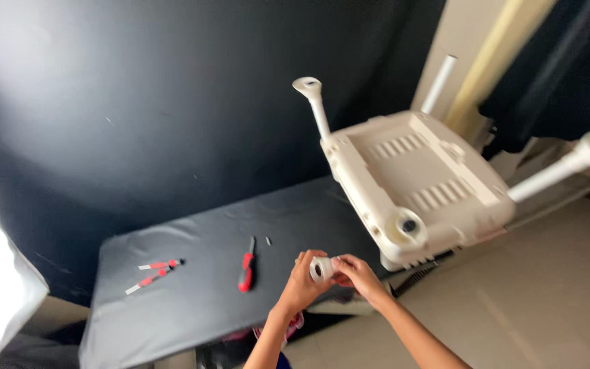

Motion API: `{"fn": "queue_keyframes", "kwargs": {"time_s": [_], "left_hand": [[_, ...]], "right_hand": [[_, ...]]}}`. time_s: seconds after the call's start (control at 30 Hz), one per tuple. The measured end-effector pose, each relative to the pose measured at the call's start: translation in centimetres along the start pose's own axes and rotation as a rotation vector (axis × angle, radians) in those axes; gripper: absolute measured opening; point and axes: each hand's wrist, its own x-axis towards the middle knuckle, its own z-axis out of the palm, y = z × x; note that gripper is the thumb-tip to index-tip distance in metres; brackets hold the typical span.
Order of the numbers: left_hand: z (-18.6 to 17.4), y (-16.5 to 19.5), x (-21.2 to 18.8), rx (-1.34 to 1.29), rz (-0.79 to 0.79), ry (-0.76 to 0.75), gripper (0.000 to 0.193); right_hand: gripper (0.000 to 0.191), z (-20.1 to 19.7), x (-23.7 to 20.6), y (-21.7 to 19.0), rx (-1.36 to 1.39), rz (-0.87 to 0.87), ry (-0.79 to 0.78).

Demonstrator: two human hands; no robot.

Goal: The person assembles a small plastic table upside down on a work table, inserting white tubular legs into the seat base sockets and pressing them in by hand. They then fit white plastic foot caps onto the ends of the legs one at a time, pressing each cap into place.

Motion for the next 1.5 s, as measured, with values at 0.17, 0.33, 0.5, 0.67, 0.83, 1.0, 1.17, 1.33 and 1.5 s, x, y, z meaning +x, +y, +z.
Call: {"fn": "queue_keyframes", "kwargs": {"time_s": [0.17,0.33,0.5,0.67,0.83,1.0,1.17,1.33,1.5], "left_hand": [[7.1,3.6,-2.4,-0.004,-0.045,0.011,0.062],[14.2,7.7,-2.8,-0.124,-0.052,-0.077,0.069],[20.5,11.8,-2.4,-0.121,0.082,-0.055,0.069],[25.9,16.1,0.0,-0.318,0.052,0.054,0.065],[29.5,18.2,5.3,-0.429,-0.027,0.141,0.064],[31.7,18.7,13.6,-0.518,-0.021,0.287,0.062],[32.6,18.9,21.4,-0.633,0.071,0.397,0.062],[33.0,18.9,26.9,-0.591,0.021,0.458,0.066],[35.1,18.7,31.3,-0.601,-0.052,0.451,0.07]], "right_hand": [[0.042,-6.0,-6.6,1.7,0.041,0.037,0.092],[0.04,-12.6,-12.3,2.1,0.151,-0.039,0.19],[0.041,-17.9,-18.3,0.2,0.142,-0.128,0.309],[0.047,-22.8,-21.9,-2.3,0.229,-0.139,0.467],[0.048,-29.7,-21.0,-3.8,0.176,-0.212,0.53],[0.039,-38.3,-17.3,-5.7,0.217,-0.241,0.624],[0.032,-45.1,-13.2,-7.4,0.294,-0.281,0.64],[0.028,-49.2,-9.4,-7.9,0.307,-0.271,0.635],[0.023,-53.3,-5.7,-8.1,0.315,-0.253,0.578]]}}
